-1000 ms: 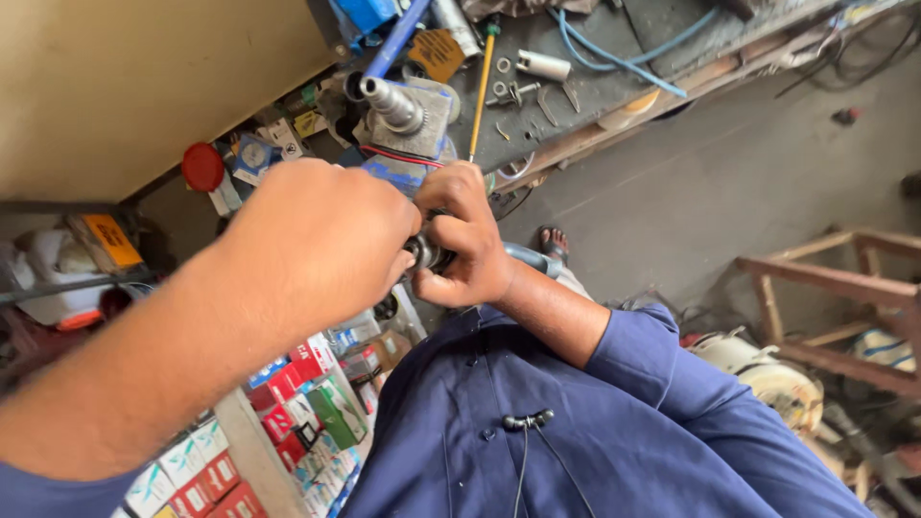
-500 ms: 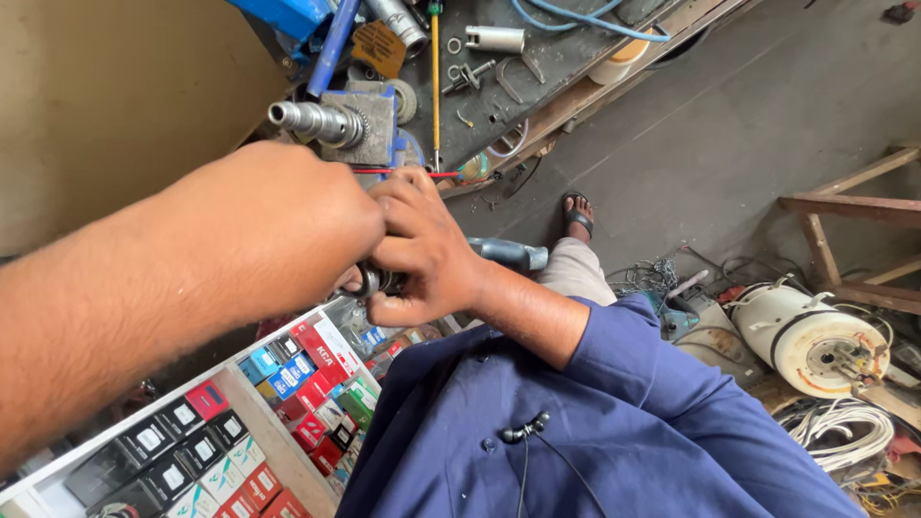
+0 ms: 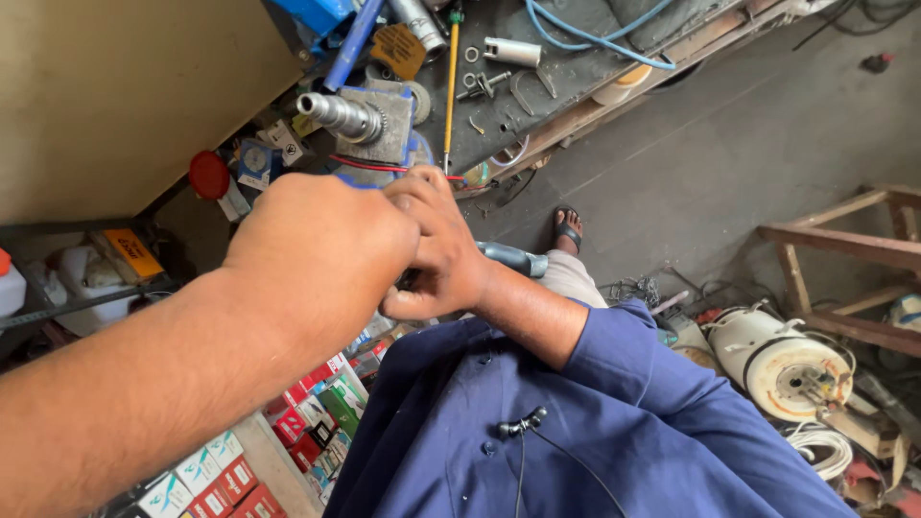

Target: The person assembles small mechanical parts, including gears and bearings, into a cylindrical housing held in a bench vise. They insert components by hand, rotate them to check fit, and occasionally wipe the parts with a cloth.

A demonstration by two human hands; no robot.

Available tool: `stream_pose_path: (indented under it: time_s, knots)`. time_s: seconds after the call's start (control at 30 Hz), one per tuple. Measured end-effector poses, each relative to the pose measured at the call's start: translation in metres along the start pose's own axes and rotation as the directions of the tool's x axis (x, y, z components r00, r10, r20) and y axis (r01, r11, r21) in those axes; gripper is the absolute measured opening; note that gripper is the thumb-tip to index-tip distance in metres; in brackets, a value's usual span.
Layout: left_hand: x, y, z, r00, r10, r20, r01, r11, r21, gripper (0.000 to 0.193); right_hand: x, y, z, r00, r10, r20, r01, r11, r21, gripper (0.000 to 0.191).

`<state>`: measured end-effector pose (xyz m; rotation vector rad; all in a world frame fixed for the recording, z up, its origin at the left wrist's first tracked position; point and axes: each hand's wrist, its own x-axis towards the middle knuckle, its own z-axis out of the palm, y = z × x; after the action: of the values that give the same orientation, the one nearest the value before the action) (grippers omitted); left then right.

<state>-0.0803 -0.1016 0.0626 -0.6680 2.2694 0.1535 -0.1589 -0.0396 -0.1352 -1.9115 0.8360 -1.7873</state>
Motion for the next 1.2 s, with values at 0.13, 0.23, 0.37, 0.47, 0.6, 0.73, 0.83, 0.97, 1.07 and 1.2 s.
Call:
stream_pose_path:
  time_s: [0.13, 0.23, 0.37, 0.47, 0.6, 0.73, 0.83, 0.97, 1.07, 1.2]
  knots:
    - [-0.009, -0.001, 0.009, 0.997, 0.005, -0.073, -0.003, 1.0, 0.02, 0.011, -0.006, -0.007, 0.003, 0.999, 0.038, 0.01, -0.037, 0.998, -0.057, 0.035]
    - [-0.032, -0.001, 0.024, 0.963, -0.065, -0.262, 0.071, 0.997, 0.015, 0.008, -0.004, -0.011, 0.008, 0.999, 0.039, -0.004, -0.039, 0.996, -0.076, 0.037]
    - [-0.076, 0.016, 0.06, 0.718, -0.264, -0.644, 0.026, 0.935, -0.354, 0.017, 0.003, -0.019, 0.008, 0.996, 0.093, 0.001, -0.093, 0.993, -0.069, 0.038]
    - [-0.08, 0.037, 0.089, 0.52, -0.414, -0.747, 0.089, 0.896, -0.435, 0.019, 0.01, -0.023, 0.0, 0.997, 0.071, 0.03, -0.069, 0.996, -0.063, 0.037]
    - [-0.066, 0.063, 0.116, 0.321, -0.545, -0.775, 0.057, 0.828, -0.558, 0.029, 0.017, -0.027, -0.011, 0.98, 0.128, 0.149, -0.123, 0.991, -0.048, 0.041]
    - [-0.048, 0.075, 0.133, 0.201, -0.585, -0.786, 0.08, 0.809, -0.582, 0.03, 0.019, -0.025, -0.019, 0.952, 0.157, 0.262, -0.157, 0.987, -0.019, 0.04]
    - [-0.043, 0.091, 0.146, 0.105, -0.643, -0.759, 0.109, 0.766, -0.634, 0.028, 0.012, -0.025, -0.038, 0.909, 0.207, 0.361, -0.223, 0.975, 0.003, 0.046]
    - [-0.037, 0.117, 0.165, -0.032, -0.767, -0.641, 0.11, 0.634, -0.765, 0.026, 0.004, -0.015, -0.092, 0.842, 0.28, 0.462, -0.306, 0.952, -0.018, 0.051]
    - [-0.024, 0.132, 0.18, -0.148, -0.769, -0.622, 0.134, 0.607, -0.783, 0.02, 0.011, 0.002, -0.147, 0.907, 0.22, 0.359, -0.091, 0.935, -0.343, 0.053]
    - [-0.007, 0.143, 0.195, -0.296, -0.754, -0.586, 0.138, 0.574, -0.807, 0.016, 0.038, 0.03, -0.239, 0.957, 0.286, 0.051, -0.109, 0.516, -0.85, 0.058]
